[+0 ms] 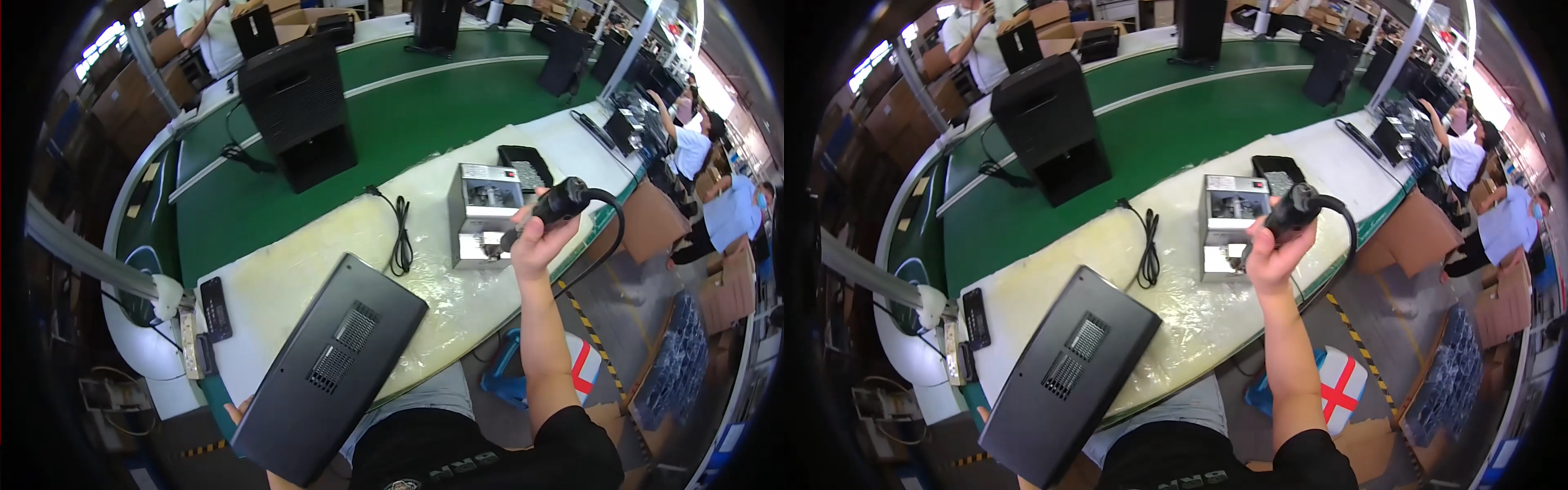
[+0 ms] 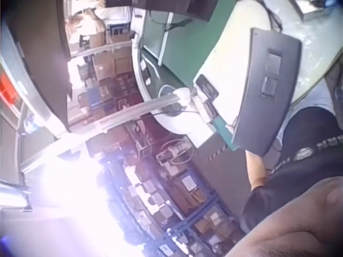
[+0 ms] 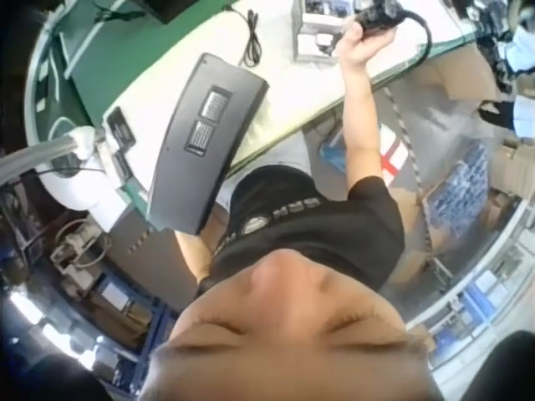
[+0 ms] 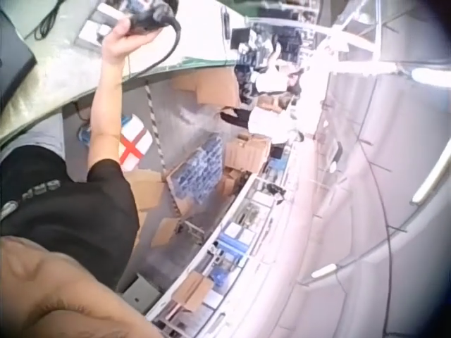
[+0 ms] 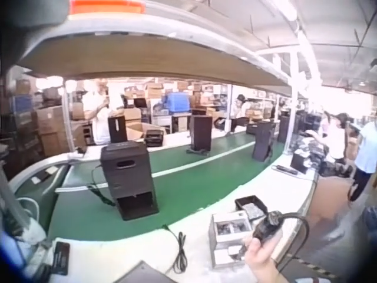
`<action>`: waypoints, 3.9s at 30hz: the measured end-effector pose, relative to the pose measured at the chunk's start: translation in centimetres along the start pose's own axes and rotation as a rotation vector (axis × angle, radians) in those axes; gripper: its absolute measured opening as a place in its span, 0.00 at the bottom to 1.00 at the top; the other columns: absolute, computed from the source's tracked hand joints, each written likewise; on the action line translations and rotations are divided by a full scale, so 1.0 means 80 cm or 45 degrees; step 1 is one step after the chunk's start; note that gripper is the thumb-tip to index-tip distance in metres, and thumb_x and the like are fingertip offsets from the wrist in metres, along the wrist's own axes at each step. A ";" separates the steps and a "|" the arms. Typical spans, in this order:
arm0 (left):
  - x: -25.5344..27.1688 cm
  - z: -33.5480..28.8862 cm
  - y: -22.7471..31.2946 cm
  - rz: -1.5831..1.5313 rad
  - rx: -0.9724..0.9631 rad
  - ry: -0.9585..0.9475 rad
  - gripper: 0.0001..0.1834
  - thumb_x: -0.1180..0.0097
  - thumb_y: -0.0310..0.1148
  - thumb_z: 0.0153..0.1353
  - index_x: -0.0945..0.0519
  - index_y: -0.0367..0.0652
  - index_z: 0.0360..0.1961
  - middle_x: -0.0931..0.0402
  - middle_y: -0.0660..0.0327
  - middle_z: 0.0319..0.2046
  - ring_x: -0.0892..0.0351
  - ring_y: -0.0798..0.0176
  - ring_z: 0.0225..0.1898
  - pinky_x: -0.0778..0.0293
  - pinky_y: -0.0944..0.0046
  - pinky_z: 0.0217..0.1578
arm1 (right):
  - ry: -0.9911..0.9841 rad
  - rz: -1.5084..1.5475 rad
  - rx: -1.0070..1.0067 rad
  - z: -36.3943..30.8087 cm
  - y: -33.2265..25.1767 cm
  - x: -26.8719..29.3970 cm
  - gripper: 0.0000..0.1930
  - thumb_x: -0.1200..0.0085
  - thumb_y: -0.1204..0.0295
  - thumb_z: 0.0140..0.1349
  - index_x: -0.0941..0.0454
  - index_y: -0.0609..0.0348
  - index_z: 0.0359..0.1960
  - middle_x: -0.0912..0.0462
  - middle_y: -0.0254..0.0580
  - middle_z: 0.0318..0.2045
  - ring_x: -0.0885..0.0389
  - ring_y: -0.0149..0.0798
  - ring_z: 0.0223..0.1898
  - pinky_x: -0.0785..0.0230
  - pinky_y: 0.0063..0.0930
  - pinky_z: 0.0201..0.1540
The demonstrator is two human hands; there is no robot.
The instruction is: Assembling electronic component housings by using an electric screwdriver to drive screws.
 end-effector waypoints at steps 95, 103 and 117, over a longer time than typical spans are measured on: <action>-0.153 0.012 0.105 2.181 -0.217 -0.770 0.32 0.43 0.50 0.58 0.30 0.42 0.59 0.22 0.50 0.34 0.22 0.44 0.34 0.26 0.52 0.37 | -0.754 0.574 -0.409 -0.011 -0.337 -0.312 0.46 0.68 0.30 0.59 0.45 0.66 0.56 0.29 0.39 0.17 0.30 0.30 0.19 0.31 0.22 0.25; -0.149 0.014 0.103 2.173 -0.277 -0.832 0.32 0.44 0.51 0.58 0.30 0.39 0.57 0.22 0.49 0.32 0.22 0.41 0.30 0.25 0.49 0.33 | -1.134 0.752 0.005 -0.042 -0.356 -0.335 0.36 0.63 0.40 0.65 0.47 0.66 0.52 0.31 0.49 0.45 0.26 0.31 0.19 0.27 0.24 0.22; -0.137 0.017 0.099 2.191 -0.280 -0.827 0.34 0.46 0.54 0.59 0.30 0.37 0.57 0.22 0.48 0.34 0.21 0.41 0.32 0.25 0.50 0.35 | -0.912 0.728 -0.062 -0.051 -0.373 -0.369 0.35 0.63 0.39 0.65 0.41 0.67 0.49 0.25 0.45 0.38 0.25 0.29 0.19 0.35 0.18 0.25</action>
Point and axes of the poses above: each hand's wrist, its own z-axis towards the middle knuckle, its own x-axis out of the back of the hand, y = z × x, the point moved 9 cm from there along z, towards the middle knuckle
